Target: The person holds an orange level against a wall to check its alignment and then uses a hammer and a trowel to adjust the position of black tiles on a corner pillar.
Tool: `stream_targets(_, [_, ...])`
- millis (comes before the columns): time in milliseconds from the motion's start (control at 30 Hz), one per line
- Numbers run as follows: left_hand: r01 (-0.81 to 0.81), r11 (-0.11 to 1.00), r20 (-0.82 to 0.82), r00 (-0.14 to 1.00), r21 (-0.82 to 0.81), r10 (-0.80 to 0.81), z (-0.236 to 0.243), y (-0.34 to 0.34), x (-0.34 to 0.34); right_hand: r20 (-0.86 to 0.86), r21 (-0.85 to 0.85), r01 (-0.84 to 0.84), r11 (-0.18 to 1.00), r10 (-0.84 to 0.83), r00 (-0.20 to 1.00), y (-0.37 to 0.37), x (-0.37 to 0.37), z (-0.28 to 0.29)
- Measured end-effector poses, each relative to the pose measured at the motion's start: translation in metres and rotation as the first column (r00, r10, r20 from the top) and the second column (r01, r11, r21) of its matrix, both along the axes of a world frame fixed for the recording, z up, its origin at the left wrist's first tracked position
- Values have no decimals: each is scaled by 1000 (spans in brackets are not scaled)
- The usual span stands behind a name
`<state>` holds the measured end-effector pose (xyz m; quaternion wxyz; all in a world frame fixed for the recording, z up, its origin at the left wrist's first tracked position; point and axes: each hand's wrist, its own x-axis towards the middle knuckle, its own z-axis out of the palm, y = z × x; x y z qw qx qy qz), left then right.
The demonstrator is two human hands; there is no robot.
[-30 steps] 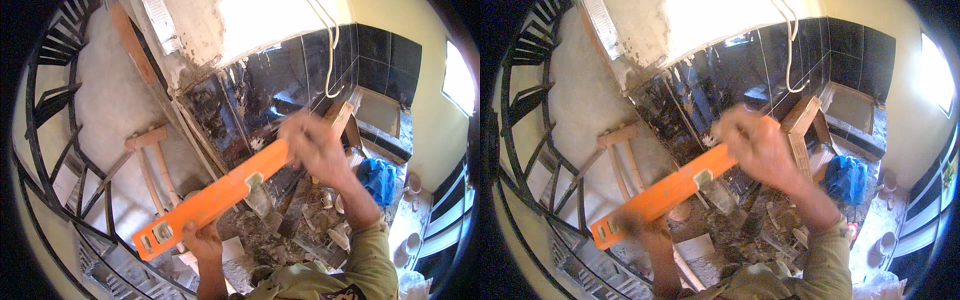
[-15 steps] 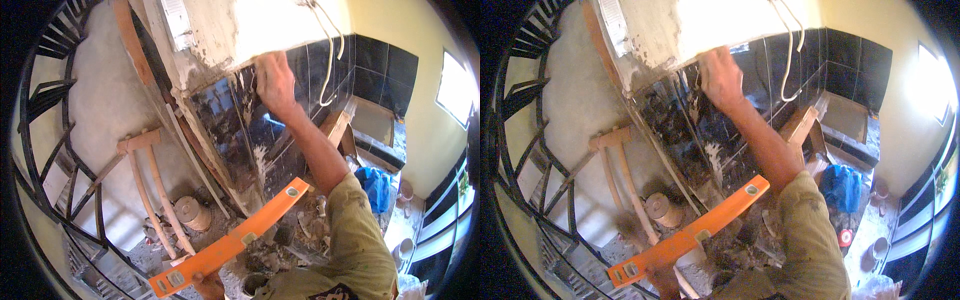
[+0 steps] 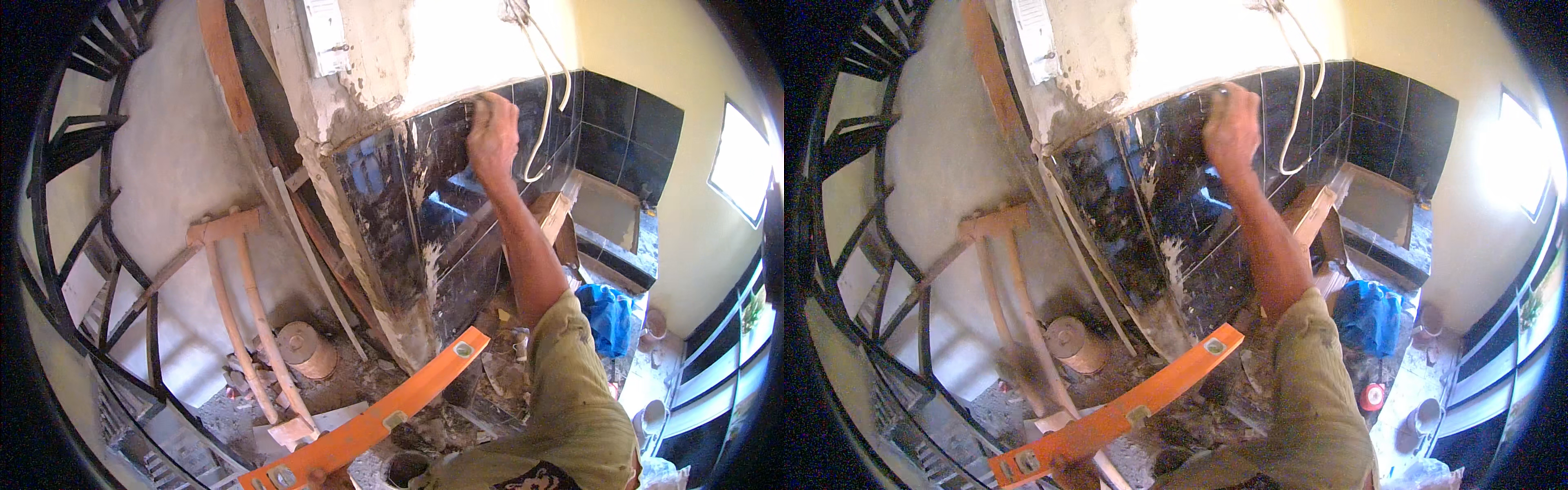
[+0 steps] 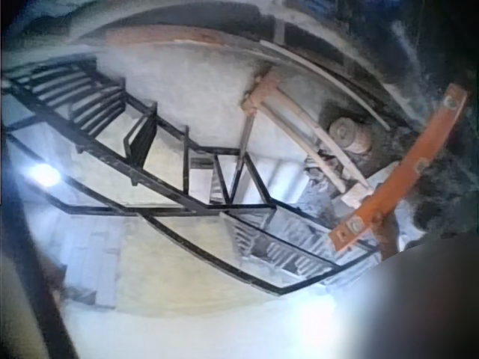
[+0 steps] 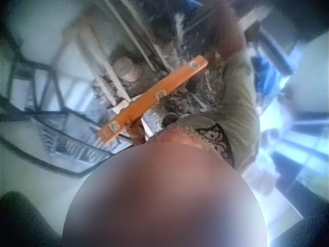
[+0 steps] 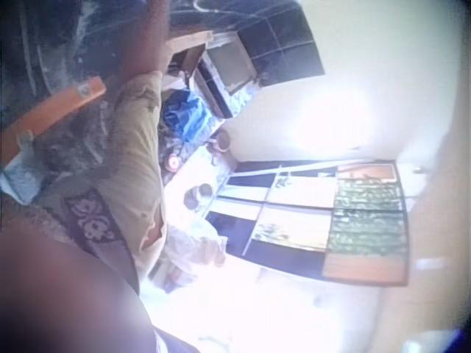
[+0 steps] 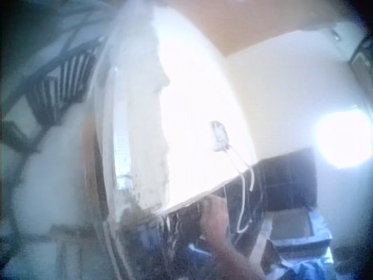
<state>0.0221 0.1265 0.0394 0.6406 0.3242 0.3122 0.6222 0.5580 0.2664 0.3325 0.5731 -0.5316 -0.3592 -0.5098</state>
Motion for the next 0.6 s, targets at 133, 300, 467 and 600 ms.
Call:
stream_targets(133, [28,999,36,999,-16,-27,0,-3,-4,-436,-56,-15,998,-11,900,-6,8,-10])
stream_targets(300, [84,996,63,995,-13,-83,5,-7,0,48,-48,-223,974,226,973,-21,-59,-2])
stream_targets(467, [65,997,-31,997,-33,-66,16,-6,9,170,-103,-296,950,310,936,-17,-92,3])
stream_targets(600, [14,999,-69,997,-48,-17,-11,-7,2,169,-118,-358,926,374,912,-20,-101,12])
